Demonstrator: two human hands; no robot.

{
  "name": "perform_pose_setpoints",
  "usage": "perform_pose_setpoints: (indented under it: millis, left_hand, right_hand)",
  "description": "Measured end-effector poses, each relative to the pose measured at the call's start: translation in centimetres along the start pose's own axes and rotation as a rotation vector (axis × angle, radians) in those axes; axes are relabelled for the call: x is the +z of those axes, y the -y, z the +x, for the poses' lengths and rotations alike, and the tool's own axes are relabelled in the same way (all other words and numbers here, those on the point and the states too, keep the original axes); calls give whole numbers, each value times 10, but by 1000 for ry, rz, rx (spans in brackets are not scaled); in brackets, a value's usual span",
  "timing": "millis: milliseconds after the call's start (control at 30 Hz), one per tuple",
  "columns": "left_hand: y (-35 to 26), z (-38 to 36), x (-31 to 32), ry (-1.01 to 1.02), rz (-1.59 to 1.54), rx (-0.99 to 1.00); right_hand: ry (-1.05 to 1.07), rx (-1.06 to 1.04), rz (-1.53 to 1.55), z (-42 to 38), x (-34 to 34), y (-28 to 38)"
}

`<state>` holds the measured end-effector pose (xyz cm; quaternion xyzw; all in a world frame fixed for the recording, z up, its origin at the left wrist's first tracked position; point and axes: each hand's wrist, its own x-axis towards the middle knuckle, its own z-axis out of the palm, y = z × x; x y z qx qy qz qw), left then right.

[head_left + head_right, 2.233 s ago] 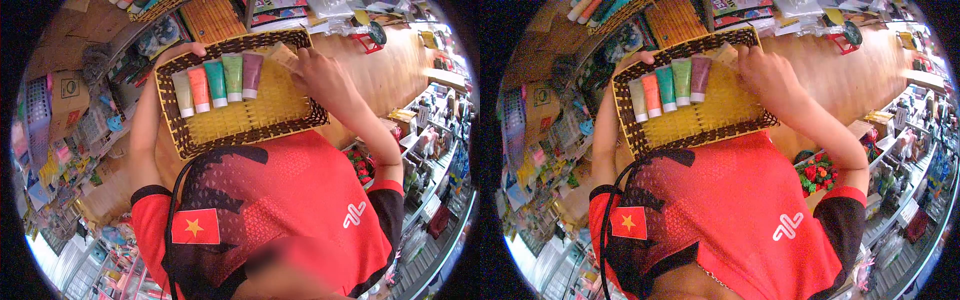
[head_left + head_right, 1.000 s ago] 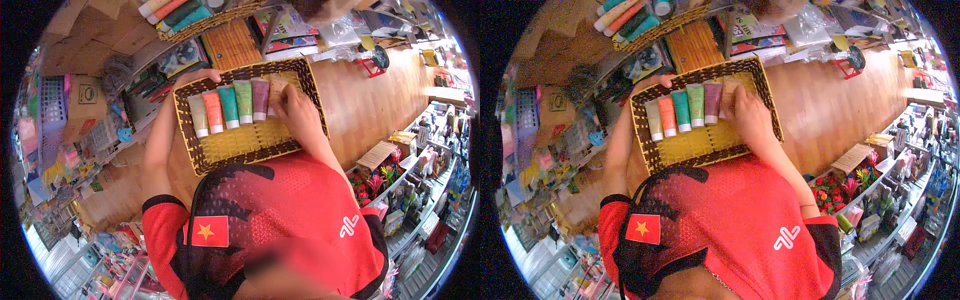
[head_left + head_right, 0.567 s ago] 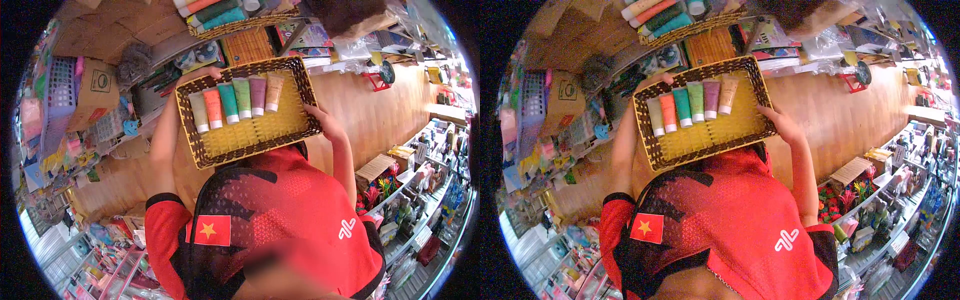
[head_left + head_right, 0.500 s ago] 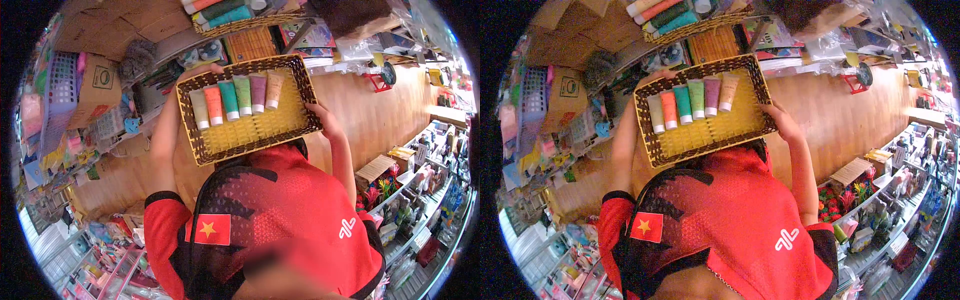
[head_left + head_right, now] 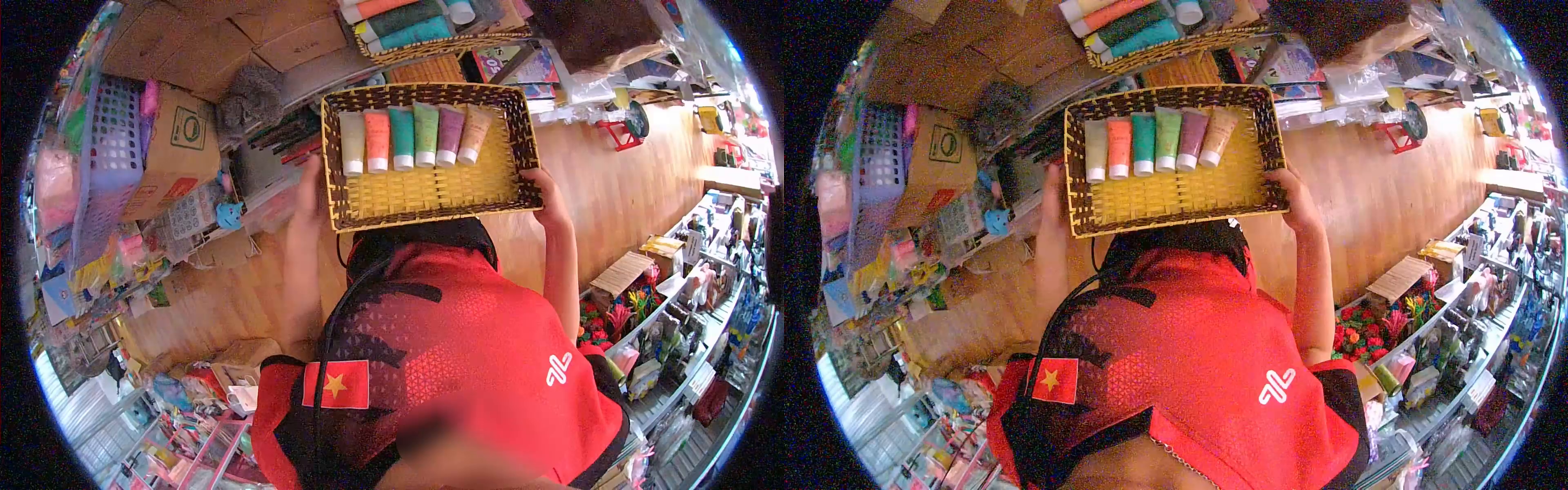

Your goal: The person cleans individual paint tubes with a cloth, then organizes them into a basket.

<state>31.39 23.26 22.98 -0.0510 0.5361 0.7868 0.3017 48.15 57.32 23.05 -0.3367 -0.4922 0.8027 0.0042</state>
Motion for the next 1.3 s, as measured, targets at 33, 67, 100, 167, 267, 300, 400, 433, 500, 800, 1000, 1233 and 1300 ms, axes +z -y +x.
perform_pose_setpoints:
  millis: [33, 67, 100, 167, 267, 300, 400, 433, 500, 800, 1000, 1233, 1300]
  left_hand:
    - [1, 1, 0, -1, 0, 3]
    - [5, 3, -1, -59, 71, -50]
    - [9, 6, -2, -115, 141, -103]
    - [7, 8, -1, -97, 28, -194]
    - [3, -6, 4, -18, -41, -183]
    - [5, -5, 0, -18, -42, -186]
    - [7, -8, 4, -4, -162, -193]
    - [7, -8, 8, -2, -159, -193]
    - [6, -7, 21, 59, -372, -93]
    - [8, -19, 36, 29, -468, 56]
    - [-7, -39, 69, -176, -412, -4]
    - [2, -32, 60, -82, -389, 74]
    - [4, -23, 49, -20, -416, 93]
  right_hand:
    - [1, -5, -6, 0, 2, 4]
    - [3, -5, -9, -2, 5, 8]
    - [6, -29, -17, -5, 8, 12]
    - [8, -56, -31, -8, 9, 17]
    - [21, -55, -97, -6, 8, 19]
    - [6, -49, -105, -7, 10, 22]
    - [-8, -44, -110, -8, 15, 31]
    - [-8, -45, -110, -10, 16, 32]
    - [-19, -44, -119, -8, 13, 35]
    - [109, -111, -98, 15, 1, 40]
    - [38, -87, -78, 10, 18, 54]
    - [101, -107, -210, 20, 6, 56]
    - [177, -132, -174, 27, -1, 57]
